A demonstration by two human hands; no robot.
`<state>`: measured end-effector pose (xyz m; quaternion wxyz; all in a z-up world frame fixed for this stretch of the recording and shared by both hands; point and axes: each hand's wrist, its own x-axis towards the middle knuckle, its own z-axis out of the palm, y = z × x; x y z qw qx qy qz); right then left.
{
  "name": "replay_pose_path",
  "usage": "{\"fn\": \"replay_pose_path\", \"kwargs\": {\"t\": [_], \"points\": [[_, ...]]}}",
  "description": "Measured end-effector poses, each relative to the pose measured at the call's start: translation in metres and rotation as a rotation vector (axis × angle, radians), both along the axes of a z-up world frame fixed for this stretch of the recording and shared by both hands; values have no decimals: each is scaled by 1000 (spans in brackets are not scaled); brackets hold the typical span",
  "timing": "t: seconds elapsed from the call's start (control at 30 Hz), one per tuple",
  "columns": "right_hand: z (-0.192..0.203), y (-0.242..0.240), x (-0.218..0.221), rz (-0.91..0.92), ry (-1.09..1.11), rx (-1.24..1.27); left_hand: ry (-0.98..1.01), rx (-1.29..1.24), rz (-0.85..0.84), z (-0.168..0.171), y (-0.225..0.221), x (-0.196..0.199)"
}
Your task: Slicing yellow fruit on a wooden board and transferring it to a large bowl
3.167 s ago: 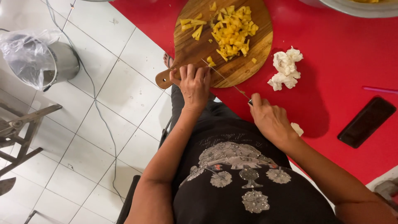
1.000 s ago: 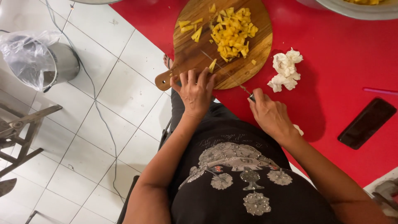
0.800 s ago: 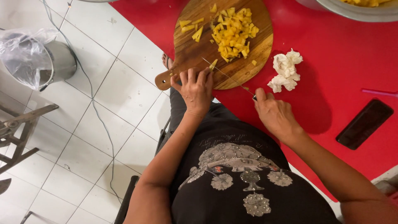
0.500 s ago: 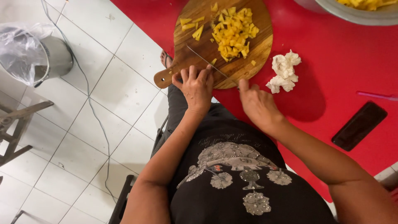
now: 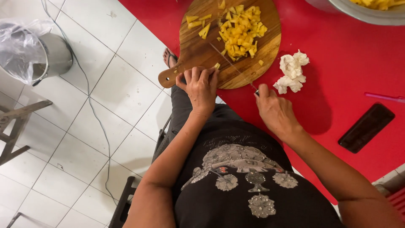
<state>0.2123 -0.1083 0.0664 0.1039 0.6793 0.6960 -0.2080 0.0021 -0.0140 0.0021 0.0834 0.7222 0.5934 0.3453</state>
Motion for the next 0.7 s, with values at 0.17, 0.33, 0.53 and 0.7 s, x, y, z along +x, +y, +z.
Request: {"fn": "replay_pose_path", "kwargs": {"t": [0.17, 0.33, 0.53, 0.7], "points": [[3, 4, -8, 52, 64, 64, -25, -11, -1, -1, 0, -2], [1, 14, -12, 36, 30, -129, 0, -23, 13, -7, 0, -1], [-10, 31, -24, 64, 21, -169, -34, -104, 12, 4, 4, 0], [-4, 56, -40, 4, 138, -171, 41, -140, 42, -16, 2, -2]]}}
